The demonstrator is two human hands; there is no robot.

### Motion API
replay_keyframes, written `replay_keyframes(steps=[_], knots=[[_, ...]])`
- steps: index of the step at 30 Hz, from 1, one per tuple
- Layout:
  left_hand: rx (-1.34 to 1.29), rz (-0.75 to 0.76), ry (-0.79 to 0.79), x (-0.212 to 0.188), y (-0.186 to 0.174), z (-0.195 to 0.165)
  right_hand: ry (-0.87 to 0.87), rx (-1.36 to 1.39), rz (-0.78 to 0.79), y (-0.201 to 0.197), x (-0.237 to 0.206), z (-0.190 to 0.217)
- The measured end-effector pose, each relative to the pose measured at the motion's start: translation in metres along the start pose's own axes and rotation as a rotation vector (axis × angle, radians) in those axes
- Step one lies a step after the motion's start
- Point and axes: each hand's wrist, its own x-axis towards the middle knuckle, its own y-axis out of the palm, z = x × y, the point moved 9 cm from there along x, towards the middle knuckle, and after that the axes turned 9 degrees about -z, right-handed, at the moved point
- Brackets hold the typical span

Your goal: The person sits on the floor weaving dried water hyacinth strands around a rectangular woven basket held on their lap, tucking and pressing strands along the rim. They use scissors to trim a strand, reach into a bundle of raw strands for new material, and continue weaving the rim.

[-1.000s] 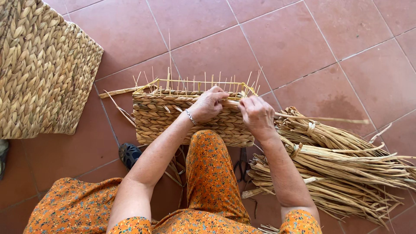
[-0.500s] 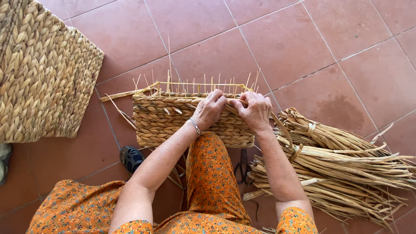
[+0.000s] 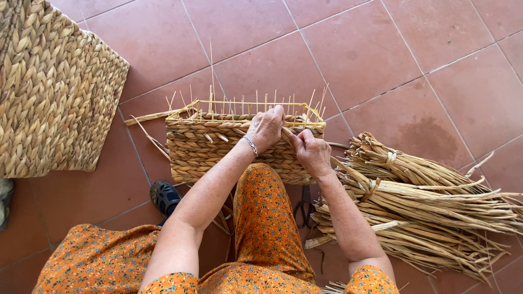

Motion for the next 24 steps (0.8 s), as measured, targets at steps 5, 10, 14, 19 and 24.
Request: replay_keyframes(steps=[5, 10, 14, 19, 24], knots=[[0.067, -0.056, 0.06, 0.005, -0.01, -0.008, -0.253, -0.079, -0.179, -0.036, 0.007, 0.031], [0.293, 0.086, 0.207, 0.0, 0.016, -0.016, -0.478, -0.198, -0.198, -0.061, -0.003, 0.059], [0.111, 0.094, 0.153, 0.002, 0.027, -0.012, -0.507, -0.269, -0.117, -0.054, 0.002, 0.055], [-0.387, 0.006, 0.027, 0.005, 0.011, -0.003, -0.364, -0.158, -0.044, -0.061, 0.021, 0.037], [-0.415, 0.166, 0.051, 0.001, 0.001, -0.018, -0.496, -0.143, -0.235, -0.077, 0.031, 0.064]])
